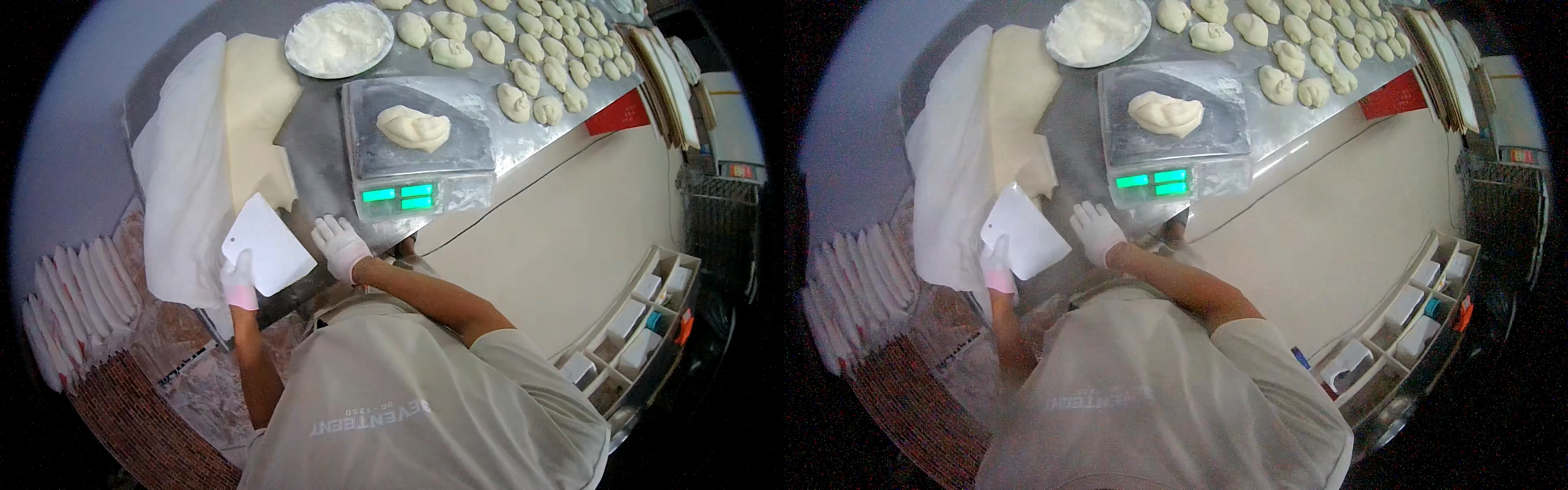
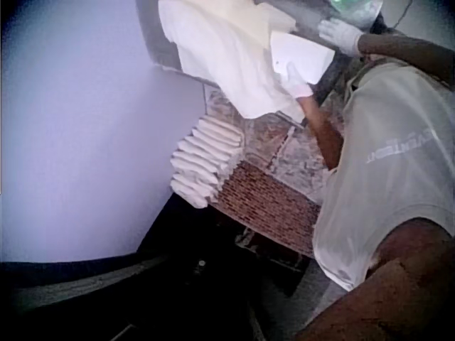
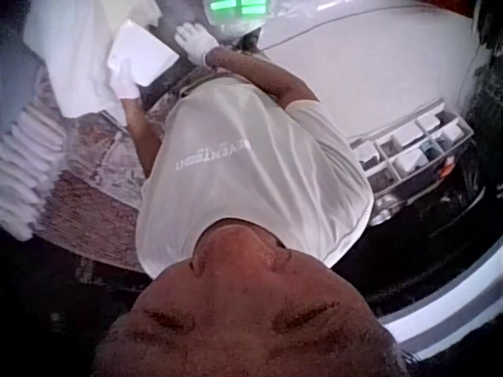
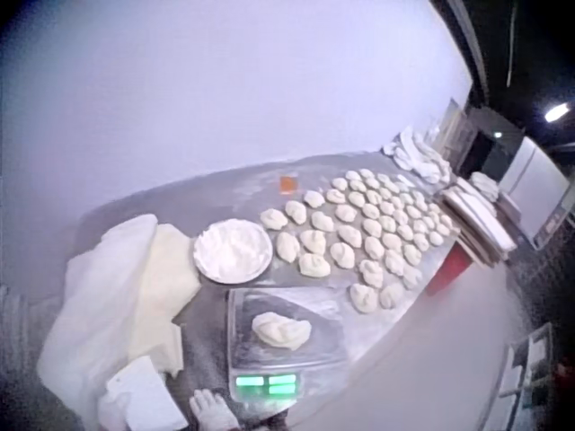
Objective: The person portions dough by cutting pieces from a larger mass, weighing each piece on a scale, and placing the portioned dough balls onto a floured wooden tray.
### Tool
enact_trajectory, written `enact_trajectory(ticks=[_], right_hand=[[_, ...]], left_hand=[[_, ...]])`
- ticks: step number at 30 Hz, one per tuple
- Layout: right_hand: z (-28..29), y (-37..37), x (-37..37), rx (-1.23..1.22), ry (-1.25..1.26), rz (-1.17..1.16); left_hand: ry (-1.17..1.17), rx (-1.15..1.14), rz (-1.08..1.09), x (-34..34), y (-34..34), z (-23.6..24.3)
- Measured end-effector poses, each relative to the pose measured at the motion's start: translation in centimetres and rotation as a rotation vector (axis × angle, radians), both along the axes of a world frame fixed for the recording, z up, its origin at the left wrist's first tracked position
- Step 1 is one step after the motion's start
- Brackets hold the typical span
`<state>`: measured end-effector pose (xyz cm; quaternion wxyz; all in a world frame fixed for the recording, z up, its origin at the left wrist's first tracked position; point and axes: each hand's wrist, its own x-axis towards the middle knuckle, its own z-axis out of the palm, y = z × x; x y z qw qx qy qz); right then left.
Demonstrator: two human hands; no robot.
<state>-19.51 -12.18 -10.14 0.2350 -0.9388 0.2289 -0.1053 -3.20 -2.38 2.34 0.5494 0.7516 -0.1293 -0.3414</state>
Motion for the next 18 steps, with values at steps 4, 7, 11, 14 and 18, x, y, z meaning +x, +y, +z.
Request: enact_trajectory(ticks=[4, 7, 11, 14, 18], right_hand=[[2.2, -0.6, -1.2, 0.067, 0.063, -0.012], [4.4, -3.4, -5.4, 0.331, -0.183, -0.137], [4.7, -8.6, -12.9, 0.385, -0.4, -0.533], [4.3, -13.6, -16.8, 0.44, -0.467, -0.736], [4.3, -16.6, -18.7, 0.839, -0.751, -0.856]], left_hand=[[-0.081, 0.102, -0.041, 0.0, -1.1, -0.6], [-0.141, 0.232, -0.195, -1.1, -3.6, 0.7], [-0.271, 0.103, -0.533, -3.6, -7.9, -3.6], [-0.667, 0.04, -0.966, -8.9, -14.1, -0.7], [-0.789, 0.287, -1.155, -13.4, -21.0, 2.3]])
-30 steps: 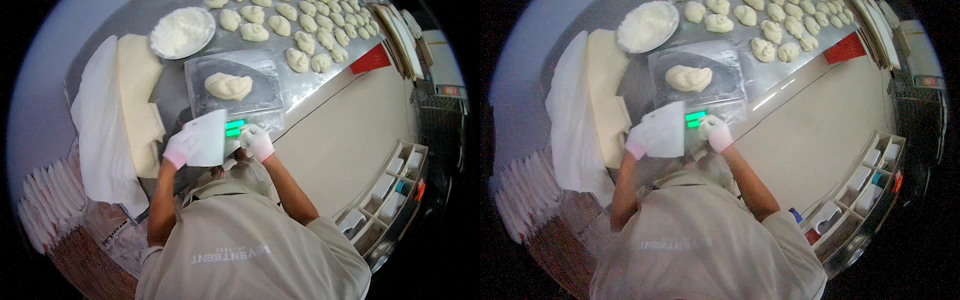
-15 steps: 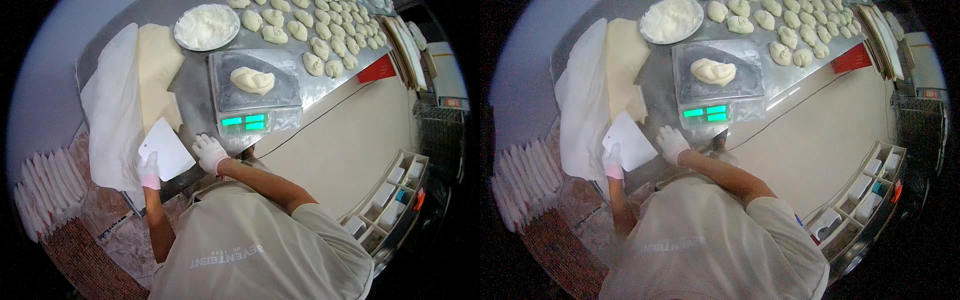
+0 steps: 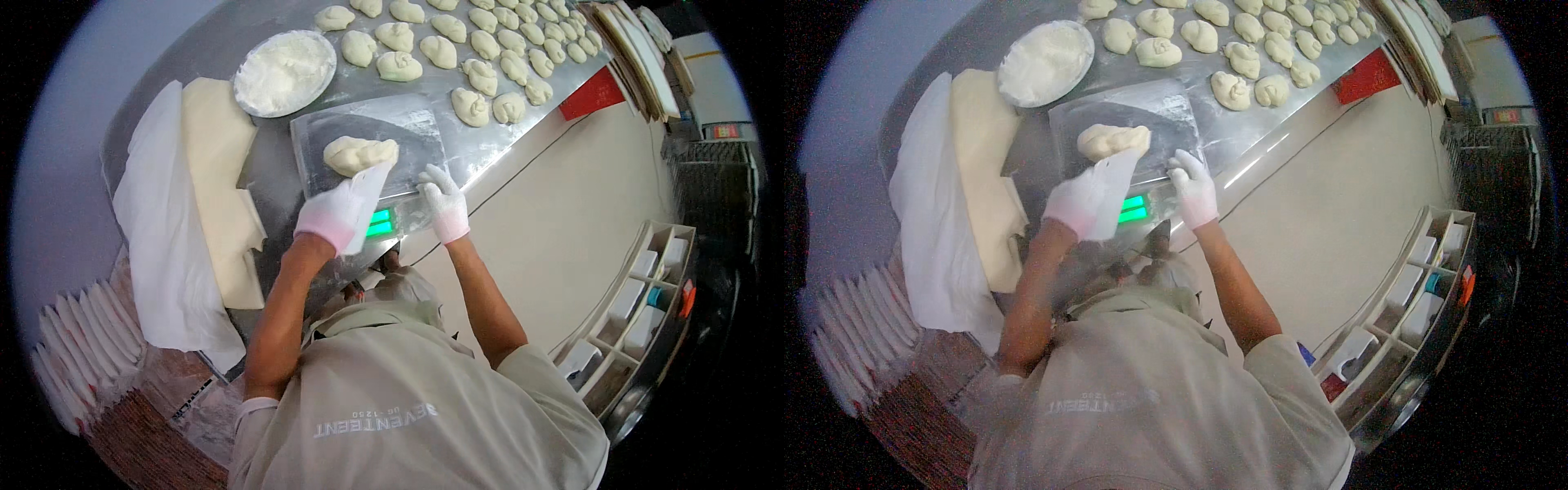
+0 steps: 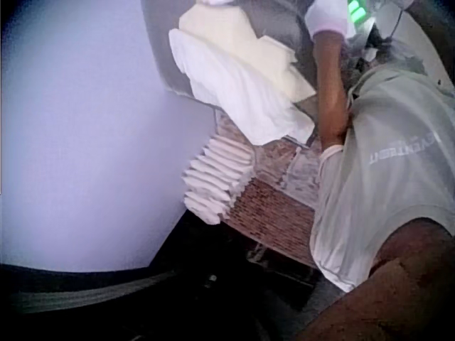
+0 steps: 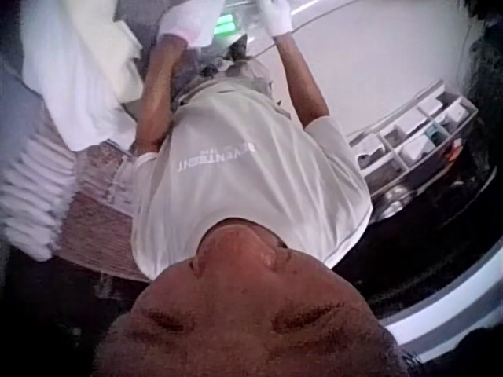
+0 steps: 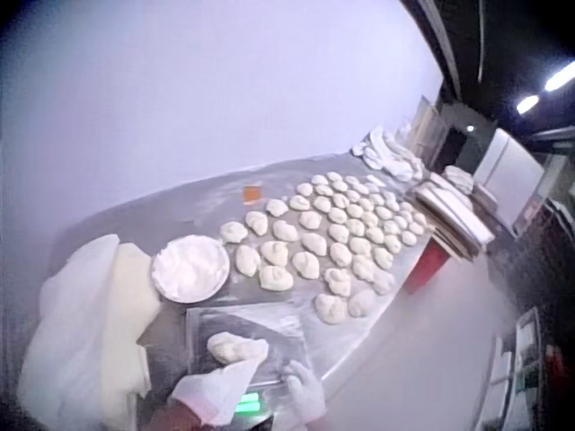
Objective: The person portions dough by cutting pieces from a larger mass, weighing each piece on a scale, and placing the portioned dough balls onto a floured wooden tray.
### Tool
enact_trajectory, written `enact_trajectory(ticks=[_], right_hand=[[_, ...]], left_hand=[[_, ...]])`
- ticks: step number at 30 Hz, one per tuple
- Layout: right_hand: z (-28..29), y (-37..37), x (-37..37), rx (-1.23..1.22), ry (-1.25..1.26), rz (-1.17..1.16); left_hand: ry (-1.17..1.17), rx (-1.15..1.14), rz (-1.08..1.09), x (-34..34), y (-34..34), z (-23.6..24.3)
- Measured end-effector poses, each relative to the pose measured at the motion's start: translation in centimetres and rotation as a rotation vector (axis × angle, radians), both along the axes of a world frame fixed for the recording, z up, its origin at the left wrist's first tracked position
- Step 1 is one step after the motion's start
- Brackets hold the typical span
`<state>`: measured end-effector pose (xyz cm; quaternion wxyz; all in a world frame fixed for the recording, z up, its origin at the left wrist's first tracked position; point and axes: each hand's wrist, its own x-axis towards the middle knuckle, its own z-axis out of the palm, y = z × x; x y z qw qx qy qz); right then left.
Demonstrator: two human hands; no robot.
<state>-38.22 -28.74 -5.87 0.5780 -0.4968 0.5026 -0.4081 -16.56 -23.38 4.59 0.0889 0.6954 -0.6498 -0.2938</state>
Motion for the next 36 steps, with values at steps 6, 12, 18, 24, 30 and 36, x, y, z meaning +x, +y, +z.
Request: enact_trajectory(ticks=[6, 12, 18, 24, 30, 36], right_hand=[[-2.6, -0.2, -2.0, 0.034, 0.044, 0.093], [0.8, 0.7, -0.7, 0.32, -0.01, 0.062], [1.8, 2.1, 1.4, 0.477, 0.099, 0.085], [1.2, 9.2, 8.1, 0.371, -0.116, 0.339], [-2.6, 14.3, 16.3, -0.23, 0.322, 0.618], [-4.7, 16.1, 18.1, -0.934, 0.936, 0.826]], left_hand=[[-0.285, 0.06, -0.168, -1.9, -6.1, 2.6], [-0.07, 0.041, -0.136, -0.7, -8.8, -1.3], [0.045, -0.223, -0.516, 2.3, 0.4, -5.7], [0.739, -0.062, 0.359, 9.7, 13.8, -8.3], [0.816, -0.07, 1.187, 13.1, 20.7, -4.5], [0.798, -0.141, 1.261, 13.9, 21.2, -5.1]])
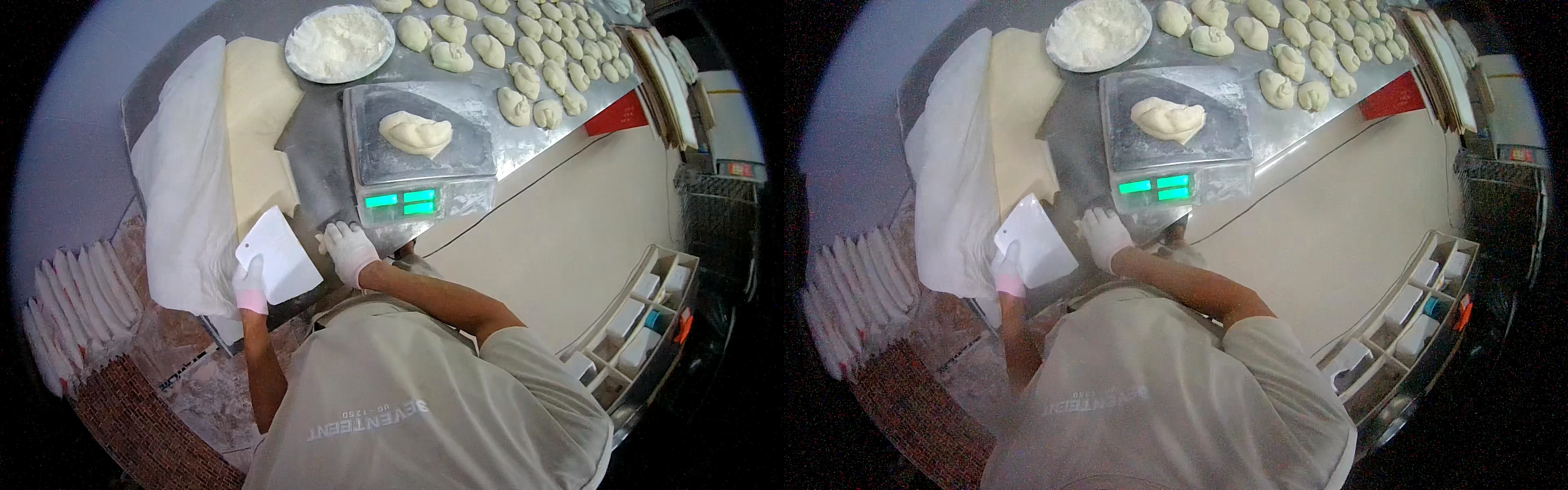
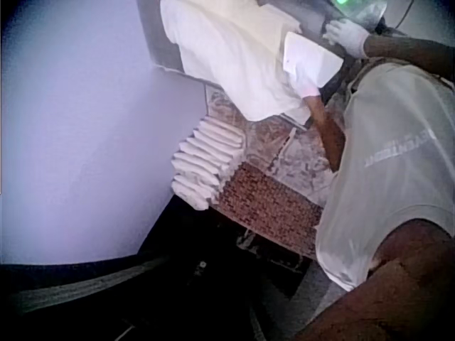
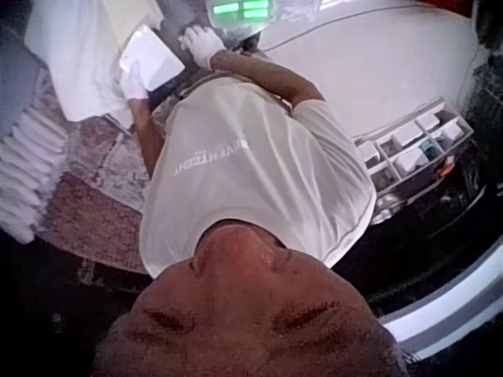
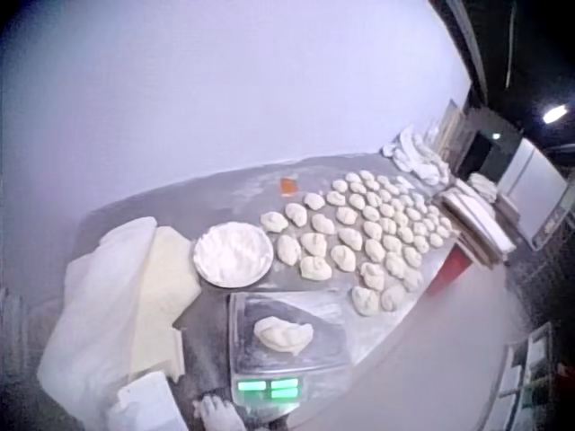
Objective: The person portions dough by cutting pieces from a larger mass, weighing each piece on a scale, and placing the portioned dough balls onto a floured wooden tray.
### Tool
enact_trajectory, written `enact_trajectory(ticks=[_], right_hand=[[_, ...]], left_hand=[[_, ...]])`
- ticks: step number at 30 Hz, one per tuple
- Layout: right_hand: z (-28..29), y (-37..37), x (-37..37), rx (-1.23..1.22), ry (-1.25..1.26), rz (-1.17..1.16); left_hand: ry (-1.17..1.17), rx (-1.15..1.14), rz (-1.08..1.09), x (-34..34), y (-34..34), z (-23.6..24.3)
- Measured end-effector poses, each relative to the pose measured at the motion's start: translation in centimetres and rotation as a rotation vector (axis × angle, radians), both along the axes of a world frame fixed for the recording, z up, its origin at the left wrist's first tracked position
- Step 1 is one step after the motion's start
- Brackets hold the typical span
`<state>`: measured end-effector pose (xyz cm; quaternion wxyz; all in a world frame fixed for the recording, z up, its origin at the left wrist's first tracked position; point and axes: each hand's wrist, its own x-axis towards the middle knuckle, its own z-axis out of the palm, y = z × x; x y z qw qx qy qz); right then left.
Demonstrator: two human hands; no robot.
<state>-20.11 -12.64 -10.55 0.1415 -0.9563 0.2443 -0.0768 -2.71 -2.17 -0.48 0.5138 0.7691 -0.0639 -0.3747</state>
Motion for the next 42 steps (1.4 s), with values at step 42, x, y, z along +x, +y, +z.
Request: enact_trajectory(ticks=[42], right_hand=[[5.5, -29.8, -28.3, 0.979, -1.4, -0.818]], left_hand=[[-0.214, -0.304, -0.189, -12.0, -25.2, 6.6]])
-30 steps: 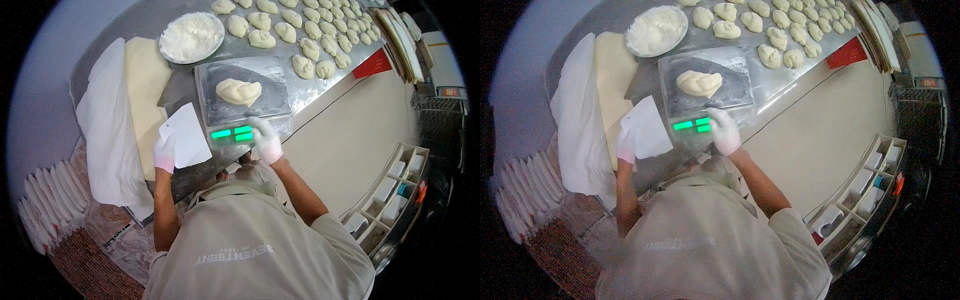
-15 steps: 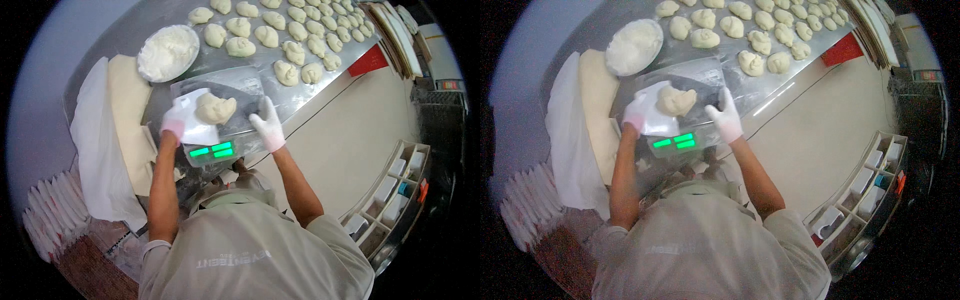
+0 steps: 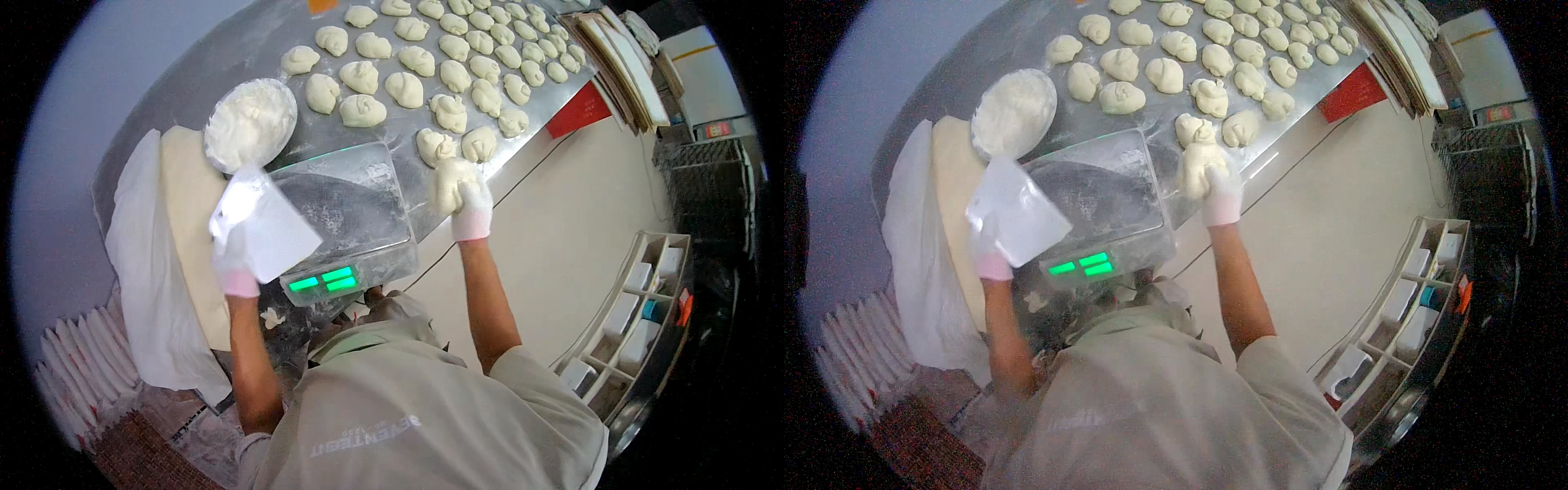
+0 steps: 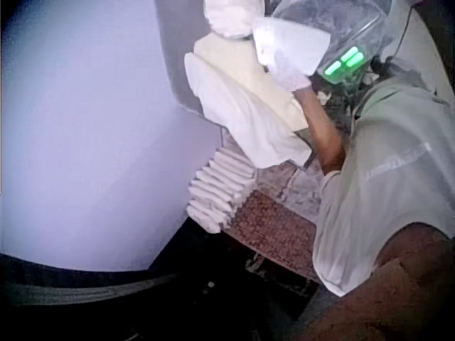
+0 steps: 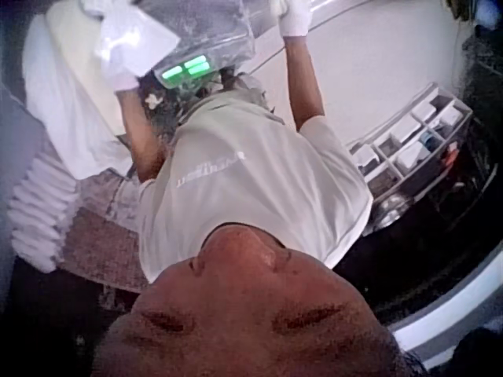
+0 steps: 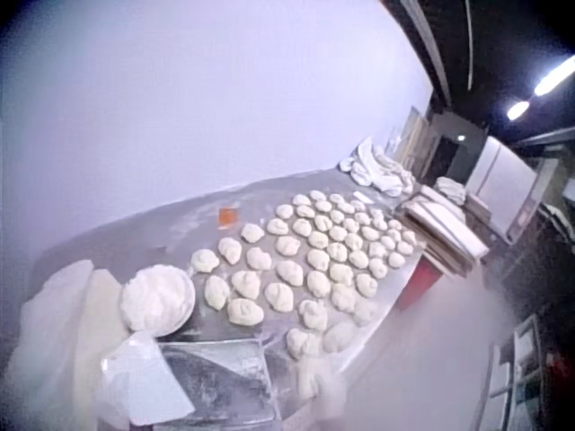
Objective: The person portions dough by cutting pieces from a larger mass, weighing each piece on a scale, and placing the portioned dough balls onto a floured wooden tray.
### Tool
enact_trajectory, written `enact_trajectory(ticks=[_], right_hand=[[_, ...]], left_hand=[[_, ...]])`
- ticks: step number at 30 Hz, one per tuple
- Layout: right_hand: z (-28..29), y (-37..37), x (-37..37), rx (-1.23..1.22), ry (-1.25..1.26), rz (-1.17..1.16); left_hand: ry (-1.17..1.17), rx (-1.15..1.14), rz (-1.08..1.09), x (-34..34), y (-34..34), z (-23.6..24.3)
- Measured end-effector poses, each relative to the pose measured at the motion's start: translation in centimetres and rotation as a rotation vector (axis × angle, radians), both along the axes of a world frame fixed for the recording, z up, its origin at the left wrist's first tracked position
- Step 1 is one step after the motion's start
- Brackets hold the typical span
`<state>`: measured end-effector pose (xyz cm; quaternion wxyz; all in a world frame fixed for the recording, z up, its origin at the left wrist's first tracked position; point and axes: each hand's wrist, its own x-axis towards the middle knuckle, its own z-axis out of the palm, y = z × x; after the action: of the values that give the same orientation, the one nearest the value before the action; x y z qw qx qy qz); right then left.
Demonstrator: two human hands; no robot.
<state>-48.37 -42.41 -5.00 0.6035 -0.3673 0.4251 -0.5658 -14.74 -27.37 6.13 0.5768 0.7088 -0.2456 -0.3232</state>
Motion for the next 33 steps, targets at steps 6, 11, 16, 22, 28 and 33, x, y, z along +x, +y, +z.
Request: enact_trajectory(ticks=[6, 11, 16, 22, 28, 33], right_hand=[[-5.5, -1.3, -0.3, -0.137, 0.821, 0.2], [-6.3, 1.1, 1.6, -0.034, 0.711, -0.005], [-6.3, 3.0, 7.2, -0.248, 0.547, 0.031], [-6.6, 2.9, 9.3, -0.156, 0.823, 0.239], [-2.5, 3.6, 12.9, -0.063, 1.091, 0.405], [-3.8, 0.8, 12.8, -0.082, 1.005, 0.484]], left_hand=[[0.188, 0.046, 0.326, 2.8, 7.6, -1.9], [0.064, 0.214, 0.498, 8.3, 14.8, -2.1], [-0.034, 0.307, 0.47, 13.0, 19.4, -4.2], [-0.023, 0.39, -0.043, 12.9, 16.3, -5.4], [0.318, 0.167, -0.181, 14.1, 16.9, -7.8], [0.357, 0.214, -0.149, 13.4, 14.8, -5.8]])
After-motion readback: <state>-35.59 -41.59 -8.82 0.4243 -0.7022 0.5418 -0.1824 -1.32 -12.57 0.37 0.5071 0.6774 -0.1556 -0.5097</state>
